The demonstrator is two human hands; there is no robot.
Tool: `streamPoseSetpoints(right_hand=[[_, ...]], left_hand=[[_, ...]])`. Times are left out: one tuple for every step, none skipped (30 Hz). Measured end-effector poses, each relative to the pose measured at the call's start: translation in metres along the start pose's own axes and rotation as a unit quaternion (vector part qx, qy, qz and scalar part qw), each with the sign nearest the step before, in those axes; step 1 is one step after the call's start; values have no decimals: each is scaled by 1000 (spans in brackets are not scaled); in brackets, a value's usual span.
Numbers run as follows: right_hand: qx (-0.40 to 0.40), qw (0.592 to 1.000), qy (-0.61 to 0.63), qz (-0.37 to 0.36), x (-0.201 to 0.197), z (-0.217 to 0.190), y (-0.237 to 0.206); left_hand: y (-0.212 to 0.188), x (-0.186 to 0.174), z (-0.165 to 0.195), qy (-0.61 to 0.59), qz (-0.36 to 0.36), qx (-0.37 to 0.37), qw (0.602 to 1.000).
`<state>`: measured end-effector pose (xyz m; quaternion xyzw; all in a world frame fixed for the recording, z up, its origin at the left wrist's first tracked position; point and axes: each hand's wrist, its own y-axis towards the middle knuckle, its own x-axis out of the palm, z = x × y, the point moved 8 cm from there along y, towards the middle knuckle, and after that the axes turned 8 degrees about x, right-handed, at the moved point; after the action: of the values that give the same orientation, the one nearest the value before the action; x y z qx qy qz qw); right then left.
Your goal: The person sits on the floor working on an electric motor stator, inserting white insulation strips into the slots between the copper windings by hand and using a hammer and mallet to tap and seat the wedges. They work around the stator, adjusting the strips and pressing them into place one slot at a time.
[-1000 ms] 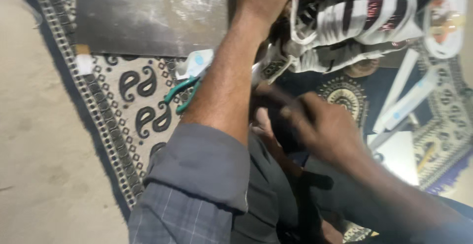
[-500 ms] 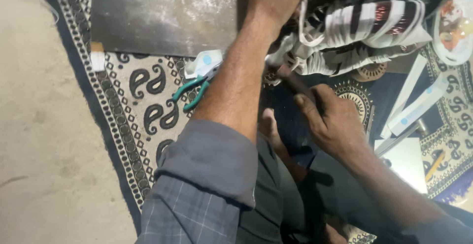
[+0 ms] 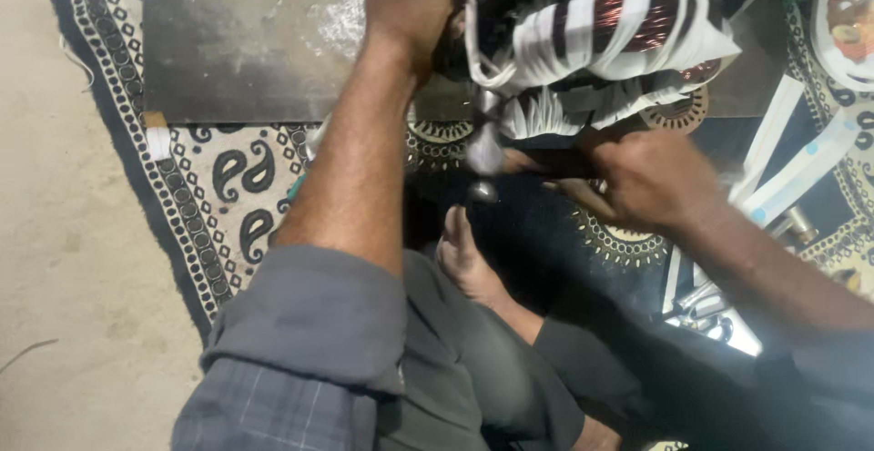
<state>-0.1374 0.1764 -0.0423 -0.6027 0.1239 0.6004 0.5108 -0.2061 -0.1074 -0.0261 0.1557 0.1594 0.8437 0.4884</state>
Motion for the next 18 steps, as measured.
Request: streamPoseSetpoints(right_hand=[[-71, 993, 32, 88, -13, -11, -3], [-141, 973, 71, 170, -23, -22, -13], [-202, 939, 103, 258, -35, -27, -24], [-253, 925, 71, 274, -34, -33, -28], [-301, 910, 43, 283, -33, -37, -32], [-344, 895, 12, 285, -31, -39, -36], [-269, 931, 16, 245, -31, -24, -20], [-194, 960, 20, 203, -29, -9, -5], [-121, 980, 26, 157, -24, 3, 3], [-79, 990, 62, 95, -14, 10, 5], [-35, 994, 94, 41, -2, 10, 5], [8, 991, 130, -16, 15, 4, -1], [-16, 963, 267, 37, 12, -9, -18], [-38, 911, 398, 100, 10, -19, -35], [-41, 850, 515, 101, 19, -28, -48], [-42, 773, 626, 89, 31, -40, -62], [50, 674, 737, 33, 59, -52, -73], [138, 554, 821, -14, 82, -64, -82]], left_hand=[[-3, 1, -12, -88, 10, -72, 993], [-10, 3, -24, -171, 20, -150, 974], [-12, 4, -26, -191, 11, -152, 970], [-11, 5, -27, -209, -1, -148, 967], [-13, 7, -30, -227, -15, -152, 962], [-13, 5, -32, -229, -10, -143, 963], [-12, 3, -34, -234, -7, -129, 964], [-11, 1, -34, -238, -1, -115, 964], [-14, 0, -36, -236, -5, -120, 964], [-17, -1, -35, -235, -7, -125, 964], [-15, -3, -33, -233, -12, -120, 965], [-17, -7, -30, -228, -9, -124, 966], [-20, -9, -27, -227, -6, -129, 965], [-17, -9, -24, -227, -6, -127, 966], [-12, -9, -19, -204, -19, -111, 973], [-13, -10, -16, -177, -30, -107, 978], [-17, -9, -15, -153, -42, -105, 982], [-18, -10, -15, -150, -32, -113, 982]])
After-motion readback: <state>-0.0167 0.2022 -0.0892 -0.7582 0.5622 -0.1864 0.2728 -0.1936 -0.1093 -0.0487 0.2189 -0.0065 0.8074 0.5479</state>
